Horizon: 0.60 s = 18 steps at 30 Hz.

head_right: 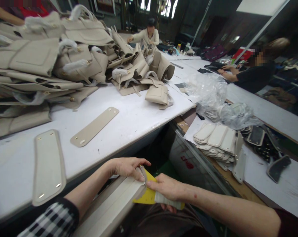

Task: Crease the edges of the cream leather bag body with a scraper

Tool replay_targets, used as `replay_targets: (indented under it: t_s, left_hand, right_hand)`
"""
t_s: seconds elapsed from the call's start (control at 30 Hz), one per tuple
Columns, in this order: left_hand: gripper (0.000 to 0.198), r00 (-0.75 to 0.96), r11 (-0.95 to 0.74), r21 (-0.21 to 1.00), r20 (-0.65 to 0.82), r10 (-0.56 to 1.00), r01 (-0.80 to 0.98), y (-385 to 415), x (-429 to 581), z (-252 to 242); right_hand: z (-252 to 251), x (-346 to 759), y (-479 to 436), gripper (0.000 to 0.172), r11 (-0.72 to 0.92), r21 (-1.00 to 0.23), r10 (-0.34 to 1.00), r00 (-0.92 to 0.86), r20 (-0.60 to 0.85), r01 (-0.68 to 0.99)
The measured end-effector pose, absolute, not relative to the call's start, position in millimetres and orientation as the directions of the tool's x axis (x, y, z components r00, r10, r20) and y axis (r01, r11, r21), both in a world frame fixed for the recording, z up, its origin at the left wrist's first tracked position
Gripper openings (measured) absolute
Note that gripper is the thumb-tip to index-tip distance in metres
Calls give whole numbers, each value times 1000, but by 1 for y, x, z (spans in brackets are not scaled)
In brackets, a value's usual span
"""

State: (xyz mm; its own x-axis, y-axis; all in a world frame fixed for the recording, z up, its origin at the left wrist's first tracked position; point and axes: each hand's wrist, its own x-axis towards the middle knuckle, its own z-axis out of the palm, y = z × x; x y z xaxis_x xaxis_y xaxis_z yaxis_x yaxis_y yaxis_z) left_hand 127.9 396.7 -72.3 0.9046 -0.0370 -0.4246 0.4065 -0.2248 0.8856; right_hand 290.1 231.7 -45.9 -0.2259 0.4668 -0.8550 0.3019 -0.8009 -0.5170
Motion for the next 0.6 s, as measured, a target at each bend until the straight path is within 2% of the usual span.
replay_targets:
  t_s: [0.13, 0.3, 0.5, 0.6]
  left_hand:
    - [92, 910, -185, 899, -412, -45, 398, 395, 128, -74]
    - [99, 902, -68, 903, -428, -60, 424, 393, 127, -74]
    - [108, 889, 24, 889, -456, -51, 457, 390, 126, -68]
    - [108, 889, 24, 888, -458, -15, 458, 389, 124, -70]
  right_hand:
    - [-48, 278, 228, 52, -850, -465, 437, -163, -885, 246]
    - [-61, 270, 219, 56, -882, -440, 419, -143, -897, 172]
    - [-65, 273, 221, 51, -885, -419, 395, -150, -906, 201]
    - [-60, 275, 225, 54, -873, -425, 395, -163, -904, 239]
